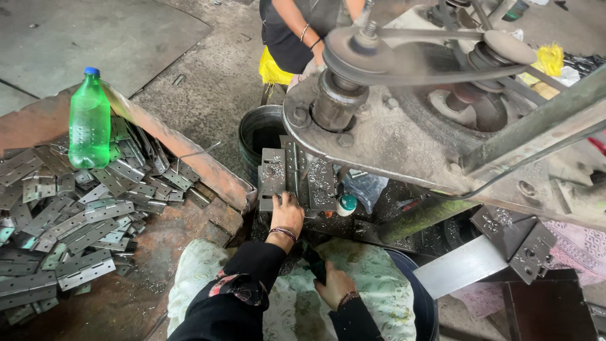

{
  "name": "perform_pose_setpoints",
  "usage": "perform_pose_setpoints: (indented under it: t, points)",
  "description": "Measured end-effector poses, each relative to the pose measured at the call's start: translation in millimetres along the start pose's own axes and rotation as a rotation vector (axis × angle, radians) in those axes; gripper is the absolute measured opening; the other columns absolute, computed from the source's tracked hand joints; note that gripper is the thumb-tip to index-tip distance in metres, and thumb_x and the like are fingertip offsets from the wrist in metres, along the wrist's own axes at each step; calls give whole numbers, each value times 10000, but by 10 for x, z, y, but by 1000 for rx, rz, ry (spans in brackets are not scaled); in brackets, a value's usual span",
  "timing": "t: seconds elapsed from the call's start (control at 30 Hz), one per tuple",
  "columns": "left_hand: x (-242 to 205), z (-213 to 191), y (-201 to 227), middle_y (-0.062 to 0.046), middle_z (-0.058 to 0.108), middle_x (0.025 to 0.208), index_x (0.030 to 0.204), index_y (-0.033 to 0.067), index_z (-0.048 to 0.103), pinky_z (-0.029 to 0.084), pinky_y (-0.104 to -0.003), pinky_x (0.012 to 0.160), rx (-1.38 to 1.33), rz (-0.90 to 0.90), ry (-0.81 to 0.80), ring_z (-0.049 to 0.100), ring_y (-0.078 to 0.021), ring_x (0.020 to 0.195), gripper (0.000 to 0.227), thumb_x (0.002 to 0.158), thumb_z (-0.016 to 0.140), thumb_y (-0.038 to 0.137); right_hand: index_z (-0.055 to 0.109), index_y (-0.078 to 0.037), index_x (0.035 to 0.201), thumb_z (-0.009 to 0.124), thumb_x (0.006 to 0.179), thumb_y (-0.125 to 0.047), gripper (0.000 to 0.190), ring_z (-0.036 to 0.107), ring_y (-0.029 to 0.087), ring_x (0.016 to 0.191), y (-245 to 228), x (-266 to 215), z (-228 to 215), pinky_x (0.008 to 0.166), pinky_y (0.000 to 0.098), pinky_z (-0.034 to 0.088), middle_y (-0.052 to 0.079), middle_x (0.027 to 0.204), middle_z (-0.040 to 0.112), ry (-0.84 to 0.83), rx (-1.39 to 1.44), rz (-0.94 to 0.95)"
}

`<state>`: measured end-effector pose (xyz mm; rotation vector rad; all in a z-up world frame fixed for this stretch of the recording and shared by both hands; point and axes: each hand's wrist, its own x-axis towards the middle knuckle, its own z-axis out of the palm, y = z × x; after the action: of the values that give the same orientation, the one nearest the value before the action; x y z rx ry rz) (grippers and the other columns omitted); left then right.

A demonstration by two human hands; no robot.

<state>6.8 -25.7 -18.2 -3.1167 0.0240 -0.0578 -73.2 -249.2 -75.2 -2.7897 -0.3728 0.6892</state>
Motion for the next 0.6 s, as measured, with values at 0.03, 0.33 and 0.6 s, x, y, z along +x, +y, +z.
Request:
perform_pose_setpoints:
  t: [0.03, 0.33, 0.6]
  points:
    - [18, 1, -8, -127, 599, 1336, 1167, 107, 755, 298, -620, 1134, 5, 1, 3, 413, -364, 1351, 317, 933, 588, 241, 422, -35, 1400, 698, 896, -389, 675, 711, 445, 899, 10, 24, 62, 777, 542, 578, 264, 1017, 715, -29, 26, 32]
    - [-46, -82, -47, -131, 605, 1344, 1225, 111, 732, 302, -626, 1135, 11, -4, 7, 407, -371, 1387, 318, 983, 556, 218, 256, -49, 1557, 685, 919, -401, 846, 690, 440, 915, 263, 95, 867, 777, 530, 581, 271, 1091, 699, 18, 95, 54]
    - [135, -137, -127, -115, 541, 1442, 1219, 119, 718, 253, -655, 1169, -26, -22, -115, 355, -366, 1432, 316, 983, 550, 245, 423, -22, 1435, 704, 908, -357, 685, 740, 403, 827, 9, -25, 89, 716, 515, 590, 233, 972, 742, -73, 38, 60]
